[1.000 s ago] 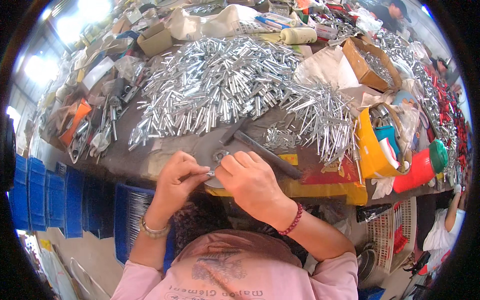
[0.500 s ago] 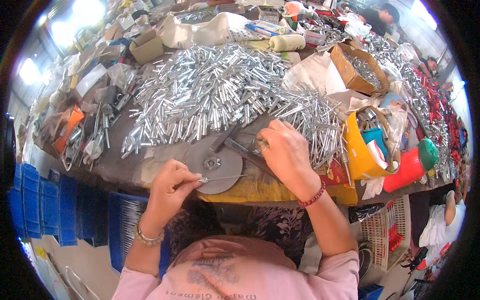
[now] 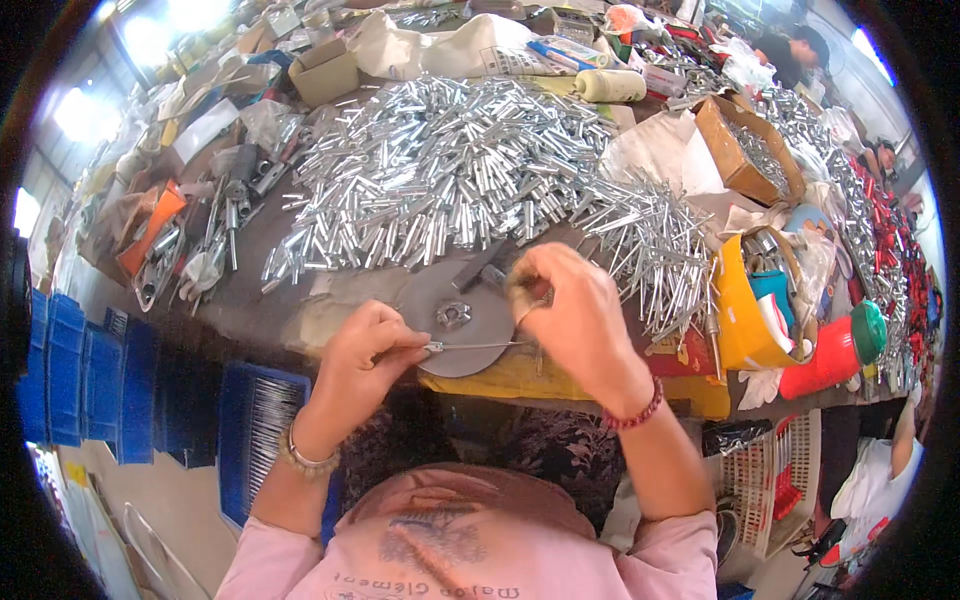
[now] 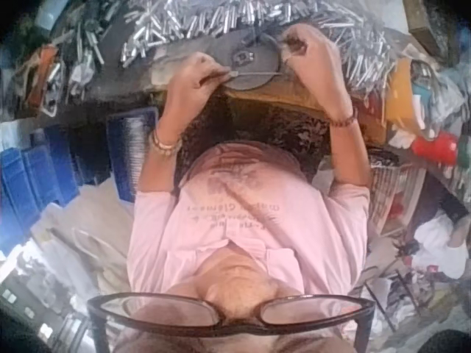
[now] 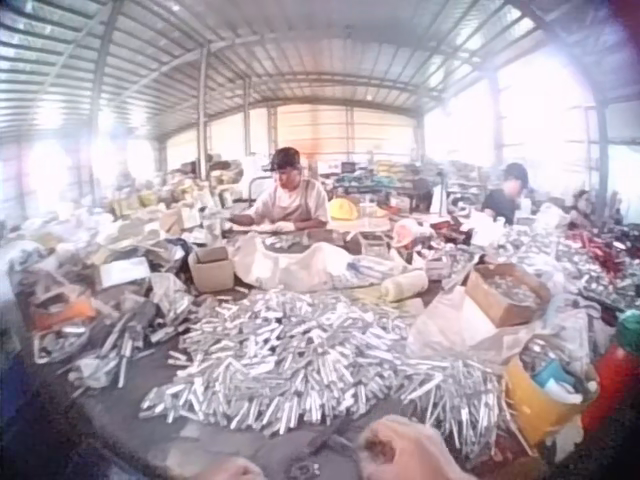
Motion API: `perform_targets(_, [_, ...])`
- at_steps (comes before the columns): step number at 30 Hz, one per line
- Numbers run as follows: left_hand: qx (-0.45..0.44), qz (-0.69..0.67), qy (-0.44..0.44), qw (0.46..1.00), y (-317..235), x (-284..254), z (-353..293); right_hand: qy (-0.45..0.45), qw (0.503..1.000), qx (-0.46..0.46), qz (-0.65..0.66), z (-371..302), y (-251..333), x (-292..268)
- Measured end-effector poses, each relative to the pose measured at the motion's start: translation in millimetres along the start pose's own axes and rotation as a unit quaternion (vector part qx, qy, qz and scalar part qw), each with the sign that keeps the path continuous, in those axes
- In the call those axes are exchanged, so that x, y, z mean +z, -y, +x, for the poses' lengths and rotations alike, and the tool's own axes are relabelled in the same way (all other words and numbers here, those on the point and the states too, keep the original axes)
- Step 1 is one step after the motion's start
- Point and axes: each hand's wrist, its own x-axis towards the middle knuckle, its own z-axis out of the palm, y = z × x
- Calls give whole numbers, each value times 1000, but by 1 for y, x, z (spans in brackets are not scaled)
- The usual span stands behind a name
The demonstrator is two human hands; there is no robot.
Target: The person assembles metal components by inserting pins into metal sleeves by hand, tapping them on a round base with a hammer, and placing the assembled pieces into a blue bin.
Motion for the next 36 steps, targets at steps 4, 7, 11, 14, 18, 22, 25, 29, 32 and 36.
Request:
perform_targets(4, [9, 19, 1, 1000, 1, -1, 2, 19, 986, -33, 165, -24, 36, 21])
perform_targets(7, [20, 24, -5, 1000, 3, 2, 2, 5, 980, -38, 195, -30, 38, 40])
perform_targets(11, [38, 20, -16, 999, 7, 3, 1, -24, 979, -88, 182, -30, 36, 56])
perform_targets(14, [37, 46, -18, 998, 3, 2, 1, -28, 980, -119, 155, -29, 34, 60])
perform_targets(18, [30, 34, -15, 999, 3, 3, 1, -24, 981, -139, 135, -26, 38, 59])
perform_targets(22, [57, 28, -30, 998, 0, 2, 3, -39, 984, -170, 31, -30, 45, 57])
perform_targets(25, [57, 35, -26, 997, -1, -1, 2, -5, 978, -203, -55, -30, 58, 47])
perform_targets(29, [28, 36, -20, 999, 0, 2, 2, -72, 973, -190, -107, -27, 45, 25])
perform_targets(32, [19, 6, -31, 999, -2, 2, 0, -62, 962, -113, -241, -24, 24, 13])
perform_targets(36, [-3, -6, -12, 1000, 1, 2, 0, -34, 962, -119, -245, -25, 5, 15])
